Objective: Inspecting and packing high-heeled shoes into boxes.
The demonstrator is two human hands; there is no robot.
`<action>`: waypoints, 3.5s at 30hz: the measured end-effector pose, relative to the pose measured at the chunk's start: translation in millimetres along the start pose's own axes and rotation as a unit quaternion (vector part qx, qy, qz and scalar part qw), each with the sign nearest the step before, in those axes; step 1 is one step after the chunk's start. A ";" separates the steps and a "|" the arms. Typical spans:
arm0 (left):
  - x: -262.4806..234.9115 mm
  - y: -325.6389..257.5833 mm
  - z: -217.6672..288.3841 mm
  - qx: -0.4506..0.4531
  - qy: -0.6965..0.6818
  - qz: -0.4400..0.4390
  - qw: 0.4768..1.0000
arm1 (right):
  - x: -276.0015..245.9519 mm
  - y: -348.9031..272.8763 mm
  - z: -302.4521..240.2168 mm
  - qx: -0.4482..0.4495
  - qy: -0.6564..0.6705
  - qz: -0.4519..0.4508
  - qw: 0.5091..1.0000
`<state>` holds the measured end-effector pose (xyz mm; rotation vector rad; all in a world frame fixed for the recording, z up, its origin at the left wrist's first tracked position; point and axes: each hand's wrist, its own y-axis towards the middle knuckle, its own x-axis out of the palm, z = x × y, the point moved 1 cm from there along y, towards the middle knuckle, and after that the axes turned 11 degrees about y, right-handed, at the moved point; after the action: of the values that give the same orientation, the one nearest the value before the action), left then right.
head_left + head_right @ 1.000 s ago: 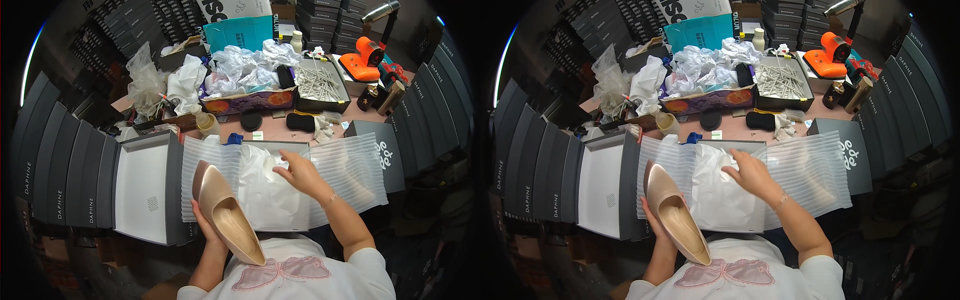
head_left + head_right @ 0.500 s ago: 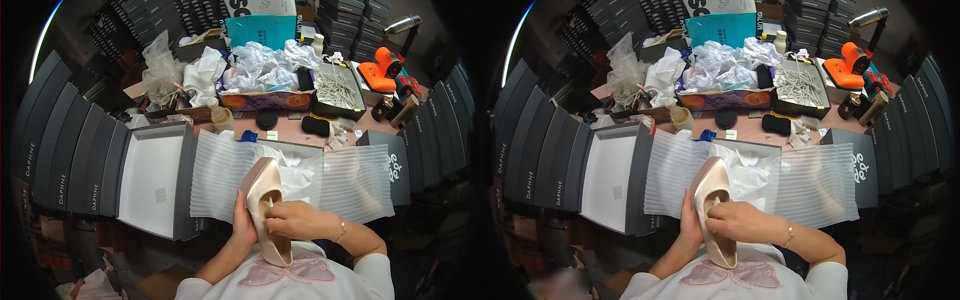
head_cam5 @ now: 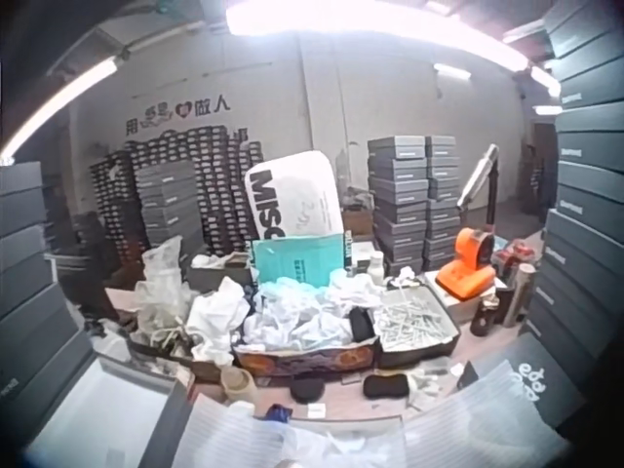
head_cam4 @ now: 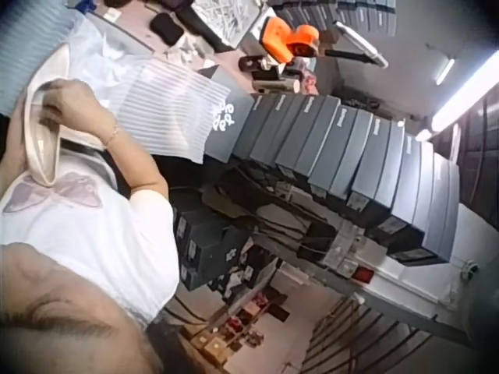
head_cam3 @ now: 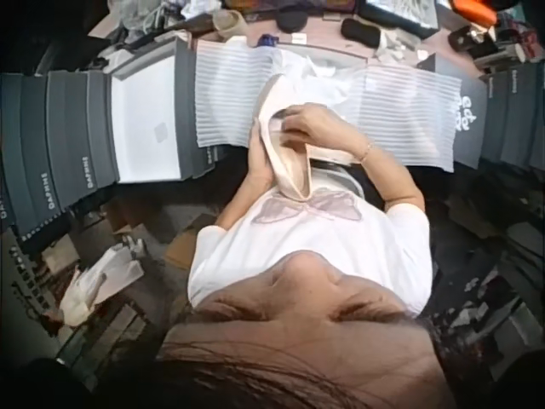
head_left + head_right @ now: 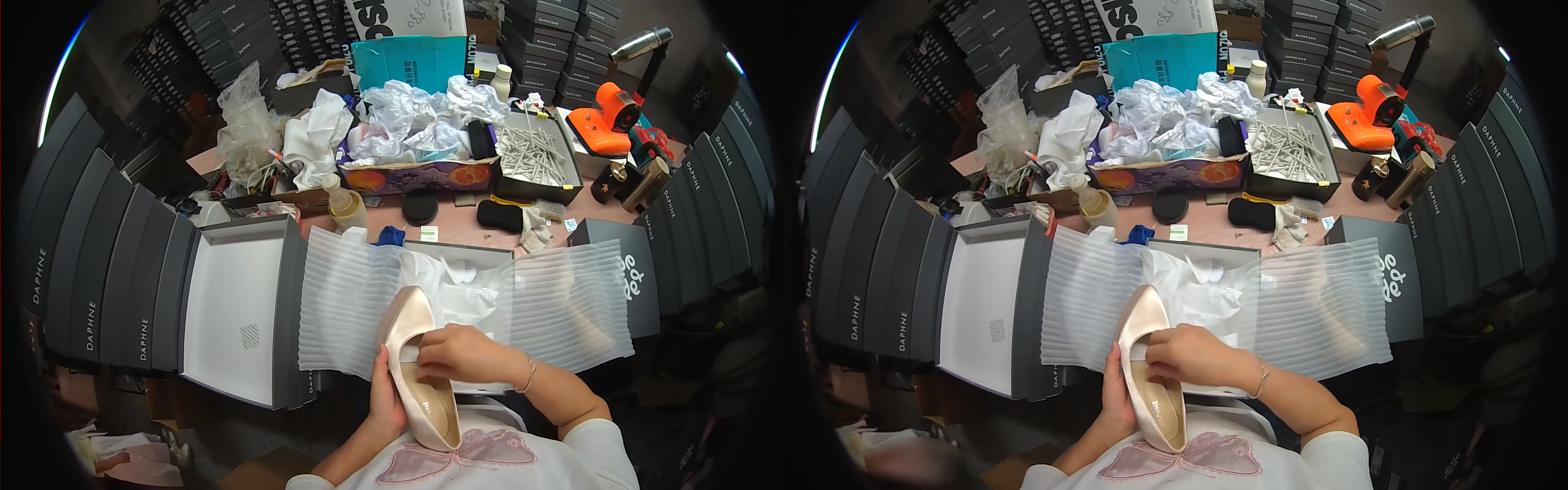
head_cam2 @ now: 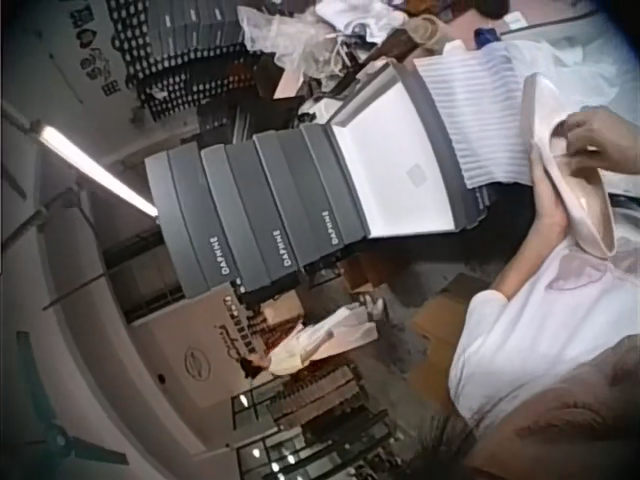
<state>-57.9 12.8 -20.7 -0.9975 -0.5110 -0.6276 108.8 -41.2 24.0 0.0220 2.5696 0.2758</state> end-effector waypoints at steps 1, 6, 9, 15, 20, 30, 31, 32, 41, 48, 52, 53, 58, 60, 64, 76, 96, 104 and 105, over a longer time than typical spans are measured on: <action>-0.5 -3.1 1.3 0.000 0.005 -0.033 0.999 | -17.5 4.6 4.3 0.085 0.128 0.028 0.988; 4.0 -4.3 9.6 -0.019 -0.011 -0.018 1.000 | -32.0 15.8 160.9 0.180 -0.233 0.134 0.946; 2.9 -2.3 13.3 -0.002 -0.020 -0.019 1.000 | -14.7 23.5 187.2 0.172 -0.255 0.159 0.938; -7.1 -3.6 10.4 0.004 -0.044 -0.028 0.999 | -54.3 -3.1 12.2 0.146 0.347 -0.019 0.926; -10.0 -8.3 -6.1 0.006 -0.049 -0.016 0.999 | 24.4 6.4 -5.3 -0.077 -0.055 0.096 0.991; -7.4 -26.1 -11.1 0.017 -0.055 -0.027 0.998 | 26.3 -20.5 -23.1 -0.103 -0.119 0.100 0.982; -11.3 -24.2 -9.5 0.000 -0.052 -0.038 0.998 | 29.8 -20.8 -26.7 -0.105 -0.100 0.088 0.986; -13.4 -24.1 -13.6 0.010 -0.037 -0.031 0.999 | 37.4 -18.8 -22.8 -0.085 -0.112 0.075 0.987; -8.9 -27.3 -27.4 0.077 0.049 -0.008 0.996 | 55.3 23.1 -2.9 -0.013 -0.230 0.104 0.968; -16.1 -35.3 -14.3 0.050 0.015 -0.004 0.999 | -31.6 17.8 115.7 0.239 -0.180 0.081 0.951; -7.5 -36.4 -2.4 0.043 0.012 -0.016 0.999 | 0.7 8.5 223.7 0.272 -0.311 0.053 0.909; -8.0 -35.3 -0.9 0.047 0.003 -0.011 0.999 | 4.6 10.0 215.9 0.253 -0.329 0.068 0.908; -7.5 -40.7 7.5 0.062 -0.011 -0.003 0.998 | -32.2 17.2 89.0 0.063 -0.113 0.248 0.960; -11.5 -39.8 6.7 0.063 -0.020 -0.016 0.998 | -29.7 12.0 2.9 -0.006 0.023 0.143 0.989; 2.7 -37.7 0.6 0.086 -0.004 -0.021 0.996 | 24.2 -2.0 -36.9 -0.110 -0.179 0.009 0.978; 1.4 -31.8 -11.9 0.020 0.105 -0.108 0.988 | 13.4 5.2 -3.1 -0.029 0.119 0.191 0.974; 19.9 25.4 56.9 -0.059 -0.041 -0.153 0.986 | -8.3 -68.7 -3.1 0.021 0.266 0.110 0.958; 35.6 30.1 41.6 -0.052 -0.038 -0.200 0.978 | 14.9 -64.1 -20.7 -0.095 -0.109 0.213 0.966; 34.7 27.7 41.0 -0.052 -0.034 -0.225 0.972 | 14.5 -63.6 -22.6 -0.111 -0.127 0.218 0.961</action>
<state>-18.4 51.4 3.9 -1.0098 -0.7824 -1.0352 87.2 -106.7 22.4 0.5116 2.2410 0.6786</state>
